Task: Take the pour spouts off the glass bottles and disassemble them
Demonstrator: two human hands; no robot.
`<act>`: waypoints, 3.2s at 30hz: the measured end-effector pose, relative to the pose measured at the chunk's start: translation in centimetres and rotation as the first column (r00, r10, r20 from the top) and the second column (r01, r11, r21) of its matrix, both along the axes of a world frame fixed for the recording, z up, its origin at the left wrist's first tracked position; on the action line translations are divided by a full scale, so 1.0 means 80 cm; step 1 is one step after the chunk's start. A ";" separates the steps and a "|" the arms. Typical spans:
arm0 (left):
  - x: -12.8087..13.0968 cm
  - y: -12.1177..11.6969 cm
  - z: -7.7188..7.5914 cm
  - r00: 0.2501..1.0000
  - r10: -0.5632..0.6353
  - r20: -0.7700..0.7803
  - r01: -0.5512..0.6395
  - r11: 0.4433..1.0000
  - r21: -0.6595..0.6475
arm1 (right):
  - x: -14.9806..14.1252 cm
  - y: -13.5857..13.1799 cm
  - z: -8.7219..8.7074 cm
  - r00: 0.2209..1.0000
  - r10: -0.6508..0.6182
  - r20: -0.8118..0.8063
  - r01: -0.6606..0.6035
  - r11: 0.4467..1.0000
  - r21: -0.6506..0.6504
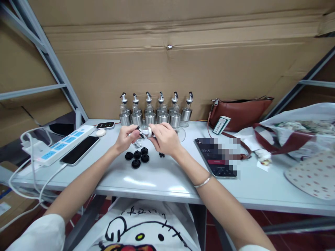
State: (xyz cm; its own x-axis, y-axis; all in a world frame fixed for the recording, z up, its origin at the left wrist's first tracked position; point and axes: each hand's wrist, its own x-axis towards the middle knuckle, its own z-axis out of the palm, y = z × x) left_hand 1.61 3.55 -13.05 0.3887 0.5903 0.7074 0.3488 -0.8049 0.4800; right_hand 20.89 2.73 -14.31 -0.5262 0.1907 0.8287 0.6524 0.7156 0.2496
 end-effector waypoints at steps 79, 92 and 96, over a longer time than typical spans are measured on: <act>-0.010 0.014 -0.002 0.957 0.218 -0.191 -0.123 0.902 0.414 | 0.065 0.051 -0.005 0.854 -0.397 -0.337 0.300 0.904 -0.304; -0.001 0.012 -0.012 0.951 0.180 -0.252 -0.073 0.921 0.383 | -0.011 0.000 -0.003 0.997 0.022 -0.075 -0.025 0.999 -0.047; 0.001 0.013 -0.017 0.940 0.235 -0.249 -0.097 0.881 0.464 | -0.017 -0.002 -0.005 0.988 0.036 -0.151 -0.044 0.998 -0.050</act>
State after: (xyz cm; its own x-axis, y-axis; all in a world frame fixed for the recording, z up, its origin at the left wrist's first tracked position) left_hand 1.71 4.62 -14.38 0.5400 0.3201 0.7784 0.5636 -0.8244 -0.0520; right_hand 19.56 2.60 -14.73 -0.4046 0.2176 0.8882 0.6501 0.7515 0.1120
